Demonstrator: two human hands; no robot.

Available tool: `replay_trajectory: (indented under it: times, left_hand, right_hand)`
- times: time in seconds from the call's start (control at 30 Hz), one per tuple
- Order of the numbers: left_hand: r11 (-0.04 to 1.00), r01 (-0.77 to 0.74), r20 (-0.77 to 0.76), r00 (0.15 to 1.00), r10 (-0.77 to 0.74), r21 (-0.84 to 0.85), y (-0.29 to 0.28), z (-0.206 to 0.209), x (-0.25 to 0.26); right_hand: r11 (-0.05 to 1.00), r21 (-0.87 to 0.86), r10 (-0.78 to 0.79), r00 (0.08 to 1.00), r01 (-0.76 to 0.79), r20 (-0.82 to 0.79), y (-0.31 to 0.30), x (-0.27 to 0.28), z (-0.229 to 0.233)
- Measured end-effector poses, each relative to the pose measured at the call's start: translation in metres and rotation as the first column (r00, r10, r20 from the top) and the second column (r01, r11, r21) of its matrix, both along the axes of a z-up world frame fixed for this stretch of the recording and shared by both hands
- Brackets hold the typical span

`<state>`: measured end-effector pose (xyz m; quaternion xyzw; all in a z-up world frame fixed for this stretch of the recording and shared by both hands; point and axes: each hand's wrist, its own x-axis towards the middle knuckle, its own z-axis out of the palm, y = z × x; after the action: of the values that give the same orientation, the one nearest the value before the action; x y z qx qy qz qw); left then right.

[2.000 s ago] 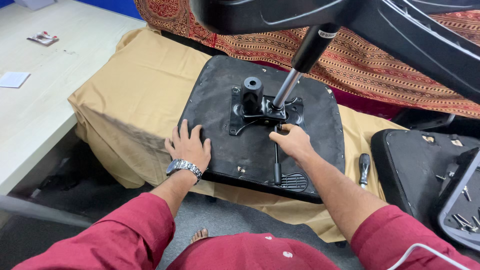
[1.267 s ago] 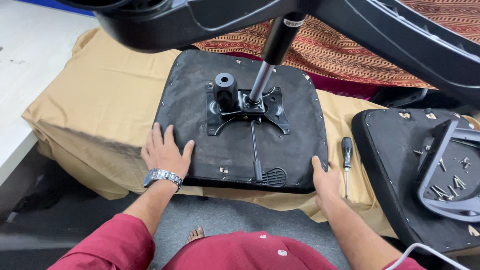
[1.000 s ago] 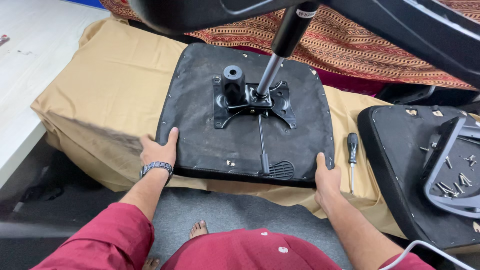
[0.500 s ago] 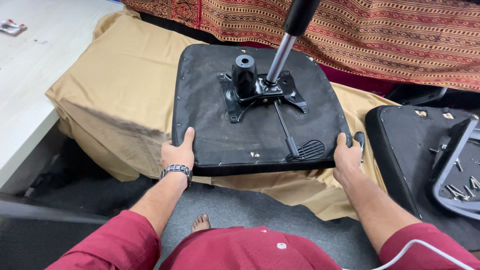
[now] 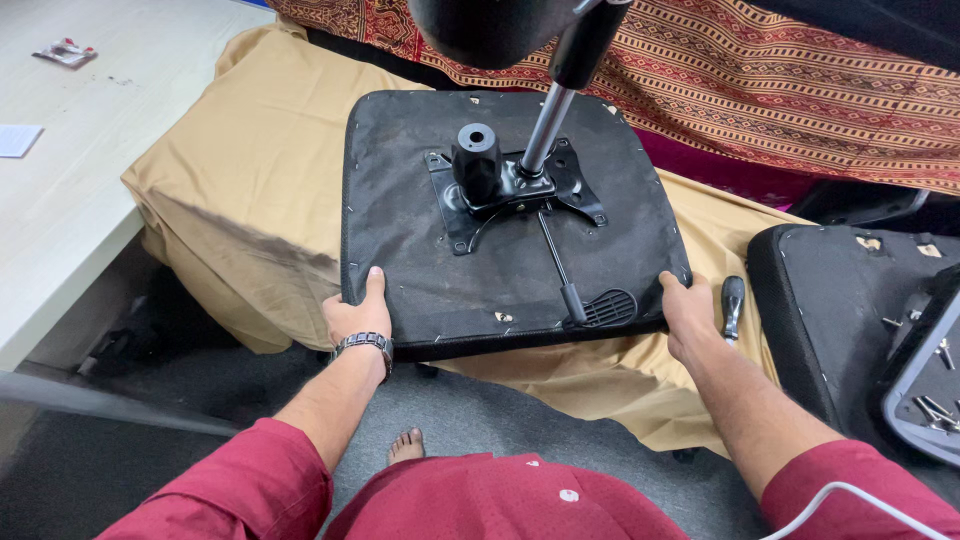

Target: The person assembles a chair by attaching the seat to the base and then securing a plastic frame to the underside of the seat using a screwdriver and screws.

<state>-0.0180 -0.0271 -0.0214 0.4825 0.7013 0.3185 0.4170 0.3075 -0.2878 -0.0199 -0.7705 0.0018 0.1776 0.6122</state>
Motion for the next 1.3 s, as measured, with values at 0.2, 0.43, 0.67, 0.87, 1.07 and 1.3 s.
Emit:
replay_trajectory:
  times: [0.2,0.43,0.67,0.87,1.07,1.3]
  left_hand:
    - [0.999,-0.004,0.007,1.0,0.005,-0.05,0.001,0.002,0.002]
    - [0.993,0.106,-0.153,0.983,-0.096,0.059,-0.003,0.012,0.007]
    - [0.741,0.507,-0.524,0.815,-0.247,0.44,-0.012,0.04,0.049]
    - [0.557,0.587,-0.329,0.802,-0.498,0.588,-0.003,0.069,0.127]
    - [0.552,0.531,-0.188,0.808,-0.558,0.643,0.019,0.09,0.146]
    - [0.575,0.639,-0.208,0.741,-0.639,0.511,0.028,0.11,0.131]
  right_hand:
    - [0.965,-0.261,0.082,0.944,0.005,0.32,0.012,-0.012,0.018]
    - [0.872,-0.483,0.213,0.953,-0.085,0.217,0.031,-0.018,0.038]
    - [0.831,-0.541,0.307,0.917,-0.127,0.255,0.039,-0.031,0.05]
    - [0.893,-0.157,0.449,0.846,-0.421,0.286,0.072,-0.014,0.1]
    - [0.746,0.155,0.528,0.717,-0.648,0.455,0.141,-0.003,0.183]
    - [0.679,0.333,0.372,0.698,-0.654,0.612,0.196,-0.025,0.217]
